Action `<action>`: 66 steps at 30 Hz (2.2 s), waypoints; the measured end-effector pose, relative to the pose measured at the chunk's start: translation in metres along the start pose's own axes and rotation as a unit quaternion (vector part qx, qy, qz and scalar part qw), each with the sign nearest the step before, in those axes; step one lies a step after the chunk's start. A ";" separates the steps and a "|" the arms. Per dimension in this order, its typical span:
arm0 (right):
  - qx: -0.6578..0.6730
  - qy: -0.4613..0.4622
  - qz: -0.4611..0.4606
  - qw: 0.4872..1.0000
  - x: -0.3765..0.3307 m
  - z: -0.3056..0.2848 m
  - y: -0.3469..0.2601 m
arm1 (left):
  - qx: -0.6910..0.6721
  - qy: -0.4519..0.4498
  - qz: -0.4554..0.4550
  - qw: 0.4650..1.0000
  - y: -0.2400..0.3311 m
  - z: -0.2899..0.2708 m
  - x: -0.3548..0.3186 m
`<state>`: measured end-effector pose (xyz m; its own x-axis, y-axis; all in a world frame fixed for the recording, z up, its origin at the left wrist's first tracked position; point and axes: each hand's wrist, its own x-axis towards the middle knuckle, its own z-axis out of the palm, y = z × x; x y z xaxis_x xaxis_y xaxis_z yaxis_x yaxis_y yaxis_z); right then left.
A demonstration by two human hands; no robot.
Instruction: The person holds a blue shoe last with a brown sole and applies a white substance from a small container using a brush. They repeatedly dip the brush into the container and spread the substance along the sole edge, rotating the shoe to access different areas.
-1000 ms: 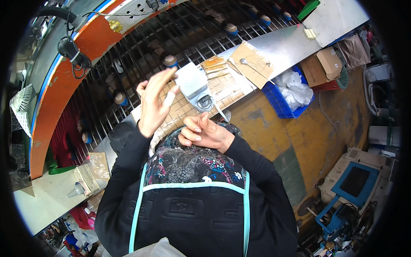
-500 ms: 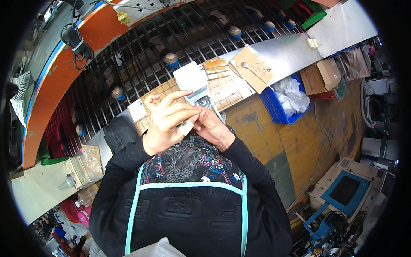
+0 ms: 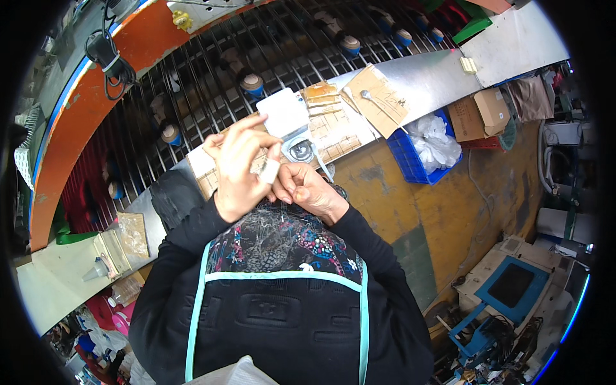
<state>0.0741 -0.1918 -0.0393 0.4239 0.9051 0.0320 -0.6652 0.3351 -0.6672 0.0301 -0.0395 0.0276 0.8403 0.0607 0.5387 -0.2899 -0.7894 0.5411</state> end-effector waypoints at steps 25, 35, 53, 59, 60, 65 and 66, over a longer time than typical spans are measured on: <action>-0.081 0.136 -0.166 0.973 0.005 -0.012 -0.003 | -0.008 -0.019 0.081 0.997 0.014 -0.003 -0.009; -0.078 0.140 -0.137 0.978 -0.001 -0.013 -0.004 | 0.004 -0.017 0.095 0.995 0.015 -0.001 -0.012; -0.031 0.096 -0.093 0.991 0.002 -0.017 -0.001 | -0.190 -0.135 -0.017 0.972 0.007 -0.003 -0.004; -0.076 0.111 -0.095 0.986 -0.002 -0.020 -0.005 | -0.083 -0.112 0.044 0.989 0.013 -0.008 -0.003; -0.080 0.112 -0.103 0.985 -0.002 -0.019 -0.005 | -0.082 -0.108 0.049 0.989 0.014 -0.007 -0.004; -0.090 0.127 -0.106 0.982 -0.003 -0.020 -0.005 | -0.074 -0.093 0.065 0.991 0.014 -0.002 -0.004; -0.091 0.132 -0.103 0.982 -0.003 -0.021 -0.005 | -0.073 -0.092 0.070 0.991 0.014 0.000 -0.004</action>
<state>0.0890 -0.2016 -0.0518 0.6981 0.7160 0.0032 -0.4376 0.4302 -0.7896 0.0221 -0.0506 0.0332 0.8529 -0.1661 0.4949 -0.4609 -0.6847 0.5646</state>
